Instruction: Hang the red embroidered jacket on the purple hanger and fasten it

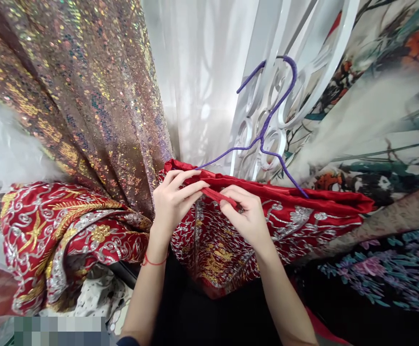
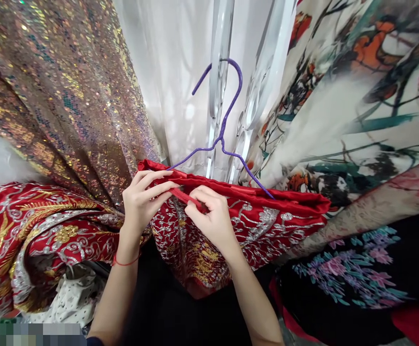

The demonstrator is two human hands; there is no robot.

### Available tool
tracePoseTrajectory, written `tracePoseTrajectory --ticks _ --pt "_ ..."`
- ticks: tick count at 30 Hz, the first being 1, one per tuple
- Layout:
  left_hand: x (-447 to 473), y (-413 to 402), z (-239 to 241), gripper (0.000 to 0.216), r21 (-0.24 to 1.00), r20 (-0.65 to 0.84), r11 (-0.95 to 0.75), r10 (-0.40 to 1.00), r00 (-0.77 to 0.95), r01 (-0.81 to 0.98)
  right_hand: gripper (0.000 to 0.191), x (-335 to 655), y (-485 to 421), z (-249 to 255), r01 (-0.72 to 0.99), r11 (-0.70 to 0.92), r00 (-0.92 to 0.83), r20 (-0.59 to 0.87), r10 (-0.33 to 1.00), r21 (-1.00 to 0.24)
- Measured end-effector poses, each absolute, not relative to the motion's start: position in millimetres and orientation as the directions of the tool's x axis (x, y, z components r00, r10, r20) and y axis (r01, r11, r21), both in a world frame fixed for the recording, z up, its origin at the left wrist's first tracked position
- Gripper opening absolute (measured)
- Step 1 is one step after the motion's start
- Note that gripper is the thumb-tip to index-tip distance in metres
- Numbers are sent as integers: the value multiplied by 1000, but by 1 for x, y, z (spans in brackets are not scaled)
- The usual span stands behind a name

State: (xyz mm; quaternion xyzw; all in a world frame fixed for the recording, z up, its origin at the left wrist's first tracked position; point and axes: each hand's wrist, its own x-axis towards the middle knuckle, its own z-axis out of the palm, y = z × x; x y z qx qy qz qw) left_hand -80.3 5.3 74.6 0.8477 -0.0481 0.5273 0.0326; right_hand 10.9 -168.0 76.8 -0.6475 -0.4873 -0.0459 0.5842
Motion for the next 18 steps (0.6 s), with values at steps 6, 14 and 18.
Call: tracePoseTrajectory --ticks 6,14,18 --pt "-82 0 75 16 7 908 -985 -66 415 -170 9 7 -165 78 700 163 526 656 541 -696" --pt "-82 1 72 19 13 927 -986 -49 371 -164 19 11 -164 76 776 -180 607 639 473 -604" --pt "-81 22 69 18 77 949 -989 33 313 -128 19 15 -168 70 790 -137 593 689 416 -597"
